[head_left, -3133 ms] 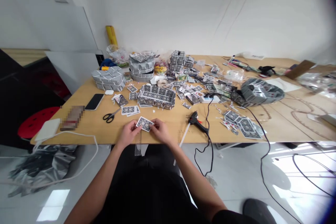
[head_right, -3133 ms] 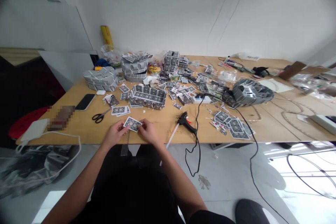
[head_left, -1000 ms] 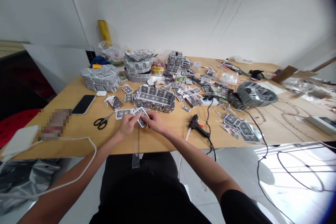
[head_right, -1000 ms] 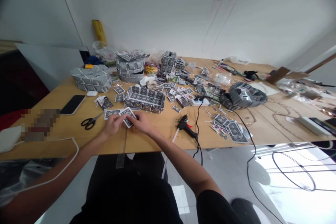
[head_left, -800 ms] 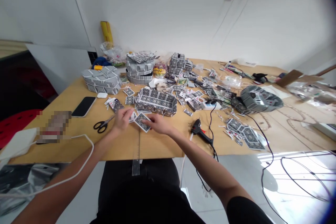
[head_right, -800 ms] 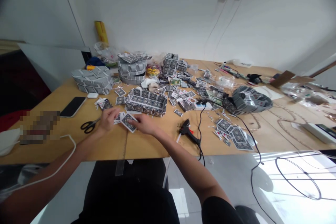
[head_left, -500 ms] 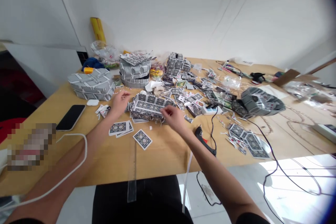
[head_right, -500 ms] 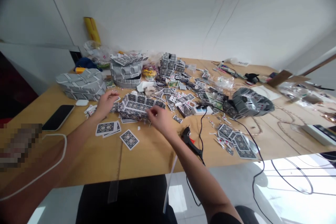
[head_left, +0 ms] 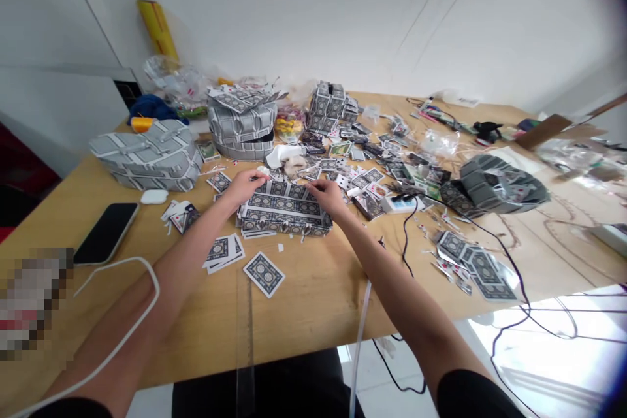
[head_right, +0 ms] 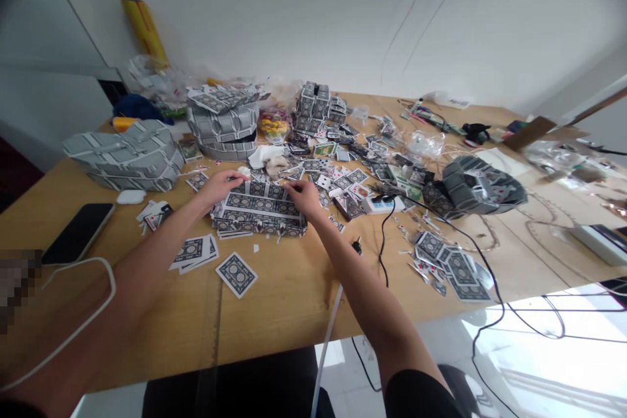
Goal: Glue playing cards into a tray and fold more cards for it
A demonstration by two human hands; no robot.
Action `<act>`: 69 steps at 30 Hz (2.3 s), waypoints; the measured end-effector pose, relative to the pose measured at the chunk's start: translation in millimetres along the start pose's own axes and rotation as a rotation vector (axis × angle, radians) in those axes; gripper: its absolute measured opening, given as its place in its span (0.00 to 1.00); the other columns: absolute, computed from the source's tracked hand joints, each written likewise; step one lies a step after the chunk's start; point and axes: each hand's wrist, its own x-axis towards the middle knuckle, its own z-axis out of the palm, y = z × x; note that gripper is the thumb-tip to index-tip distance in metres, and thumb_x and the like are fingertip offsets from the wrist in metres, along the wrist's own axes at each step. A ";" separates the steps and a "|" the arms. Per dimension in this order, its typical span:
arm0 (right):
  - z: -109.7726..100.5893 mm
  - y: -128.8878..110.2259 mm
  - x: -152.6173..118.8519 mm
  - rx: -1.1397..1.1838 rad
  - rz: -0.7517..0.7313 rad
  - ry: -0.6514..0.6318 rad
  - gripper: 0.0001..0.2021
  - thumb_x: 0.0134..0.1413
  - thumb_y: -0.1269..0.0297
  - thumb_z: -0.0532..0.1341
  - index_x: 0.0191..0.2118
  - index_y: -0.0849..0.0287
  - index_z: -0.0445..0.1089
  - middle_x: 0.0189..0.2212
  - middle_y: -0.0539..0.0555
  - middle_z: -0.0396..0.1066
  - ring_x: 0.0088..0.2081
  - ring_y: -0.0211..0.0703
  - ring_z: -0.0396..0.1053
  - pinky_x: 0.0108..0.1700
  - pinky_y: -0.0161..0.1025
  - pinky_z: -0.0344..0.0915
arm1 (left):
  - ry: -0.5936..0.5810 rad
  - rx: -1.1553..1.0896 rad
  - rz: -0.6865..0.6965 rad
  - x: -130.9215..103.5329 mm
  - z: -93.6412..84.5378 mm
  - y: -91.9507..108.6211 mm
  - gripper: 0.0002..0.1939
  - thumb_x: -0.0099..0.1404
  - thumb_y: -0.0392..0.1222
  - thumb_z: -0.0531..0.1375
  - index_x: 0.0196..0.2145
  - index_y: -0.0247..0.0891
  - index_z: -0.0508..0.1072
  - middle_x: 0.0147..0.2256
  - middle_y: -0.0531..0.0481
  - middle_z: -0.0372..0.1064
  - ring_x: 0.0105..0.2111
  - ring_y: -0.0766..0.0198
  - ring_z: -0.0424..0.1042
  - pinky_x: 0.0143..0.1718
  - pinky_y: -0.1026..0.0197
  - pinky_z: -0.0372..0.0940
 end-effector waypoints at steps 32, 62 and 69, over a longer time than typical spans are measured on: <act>-21.8 -50.5 -84.9 -0.055 -0.186 0.299 0.12 0.64 0.61 0.62 0.49 0.59 0.75 0.49 0.63 0.78 0.52 0.56 0.74 0.56 0.53 0.70 | 0.378 0.290 0.371 -97.6 -40.2 3.4 0.09 0.70 0.47 0.60 0.39 0.40 0.75 0.40 0.47 0.78 0.40 0.57 0.76 0.47 0.56 0.70; 50.9 -107.9 -171.6 -0.365 -0.374 -0.607 0.22 0.59 0.73 0.68 0.59 0.66 0.69 0.55 0.67 0.72 0.58 0.58 0.70 0.61 0.53 0.69 | 0.276 0.567 0.645 -152.4 -16.5 -17.0 0.23 0.74 0.41 0.60 0.21 0.40 0.62 0.16 0.58 0.57 0.18 0.69 0.59 0.24 0.62 0.52; 47.9 -103.0 -155.6 -0.223 -0.248 -0.425 0.14 0.61 0.78 0.60 0.49 0.61 0.75 0.39 0.57 0.79 0.38 0.45 0.75 0.44 0.40 0.70 | 0.248 0.529 0.643 -154.1 -15.0 -10.6 0.23 0.74 0.39 0.60 0.21 0.40 0.60 0.16 0.58 0.57 0.17 0.70 0.57 0.23 0.61 0.51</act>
